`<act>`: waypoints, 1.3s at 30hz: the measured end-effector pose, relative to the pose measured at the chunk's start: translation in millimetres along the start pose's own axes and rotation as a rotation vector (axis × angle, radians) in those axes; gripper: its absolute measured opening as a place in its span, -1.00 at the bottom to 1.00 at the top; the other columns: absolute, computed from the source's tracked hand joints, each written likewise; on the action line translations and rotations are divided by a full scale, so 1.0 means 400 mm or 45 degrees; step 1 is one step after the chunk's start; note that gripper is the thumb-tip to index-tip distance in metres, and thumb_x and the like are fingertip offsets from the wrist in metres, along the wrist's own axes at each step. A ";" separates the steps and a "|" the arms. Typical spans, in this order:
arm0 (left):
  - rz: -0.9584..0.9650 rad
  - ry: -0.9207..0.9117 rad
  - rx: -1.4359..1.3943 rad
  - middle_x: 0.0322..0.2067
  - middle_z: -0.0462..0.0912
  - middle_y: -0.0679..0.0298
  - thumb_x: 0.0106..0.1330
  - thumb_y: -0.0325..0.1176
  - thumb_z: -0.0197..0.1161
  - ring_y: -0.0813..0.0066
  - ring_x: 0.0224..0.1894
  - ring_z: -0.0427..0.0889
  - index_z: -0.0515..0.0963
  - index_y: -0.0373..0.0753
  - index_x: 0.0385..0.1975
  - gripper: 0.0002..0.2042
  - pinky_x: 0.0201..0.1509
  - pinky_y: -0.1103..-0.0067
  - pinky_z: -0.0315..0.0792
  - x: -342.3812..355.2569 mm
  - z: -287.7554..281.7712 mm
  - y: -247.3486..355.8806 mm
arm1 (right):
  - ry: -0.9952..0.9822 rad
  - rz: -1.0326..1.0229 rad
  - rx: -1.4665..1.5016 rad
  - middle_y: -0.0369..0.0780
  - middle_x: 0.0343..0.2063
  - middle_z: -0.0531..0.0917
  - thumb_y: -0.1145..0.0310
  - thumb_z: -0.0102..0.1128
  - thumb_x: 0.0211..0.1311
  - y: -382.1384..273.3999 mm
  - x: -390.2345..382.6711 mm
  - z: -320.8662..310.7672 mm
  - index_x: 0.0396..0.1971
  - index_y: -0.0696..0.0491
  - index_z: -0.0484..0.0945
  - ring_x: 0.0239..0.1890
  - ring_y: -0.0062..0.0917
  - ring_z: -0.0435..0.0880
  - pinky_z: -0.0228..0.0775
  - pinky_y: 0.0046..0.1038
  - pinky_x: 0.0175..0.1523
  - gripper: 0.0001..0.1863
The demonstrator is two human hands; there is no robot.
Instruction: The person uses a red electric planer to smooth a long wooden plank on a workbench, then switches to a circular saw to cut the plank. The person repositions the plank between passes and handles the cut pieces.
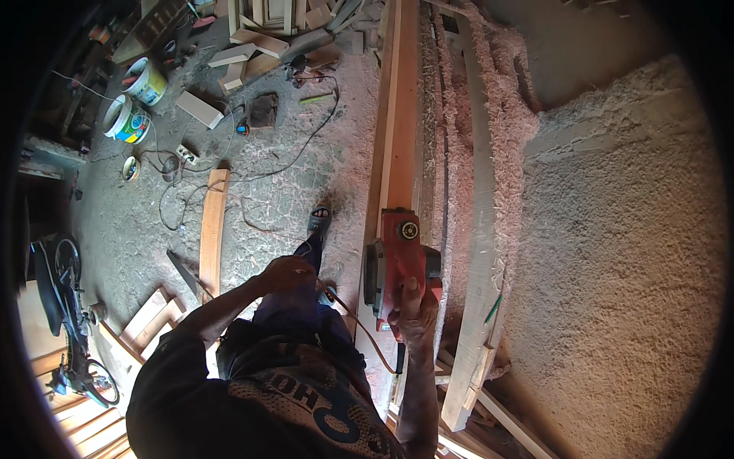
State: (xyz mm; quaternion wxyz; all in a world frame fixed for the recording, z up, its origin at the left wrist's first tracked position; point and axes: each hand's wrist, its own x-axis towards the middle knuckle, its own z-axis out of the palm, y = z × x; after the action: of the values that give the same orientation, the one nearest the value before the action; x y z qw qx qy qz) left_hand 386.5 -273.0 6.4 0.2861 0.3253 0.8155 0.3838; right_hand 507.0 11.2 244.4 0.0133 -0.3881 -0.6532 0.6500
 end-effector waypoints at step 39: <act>-0.380 0.205 -0.123 -0.27 0.77 0.03 0.40 -0.10 0.31 -0.03 -0.15 0.76 0.74 -0.12 -0.20 -0.75 -0.08 0.20 0.60 0.503 -0.294 -0.134 | -0.018 -0.176 -0.067 -0.30 -0.68 0.44 -0.33 -0.01 0.46 -0.571 1.054 0.305 -0.31 0.10 0.48 -0.78 -0.60 0.41 0.25 -0.48 -0.74 -0.33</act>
State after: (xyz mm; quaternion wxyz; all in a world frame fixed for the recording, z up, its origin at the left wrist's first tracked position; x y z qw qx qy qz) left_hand 160.0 -200.1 -17.2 0.2891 0.1546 0.8556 0.4006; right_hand 37.0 163.2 216.7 0.0433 -0.3377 -0.6954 0.6328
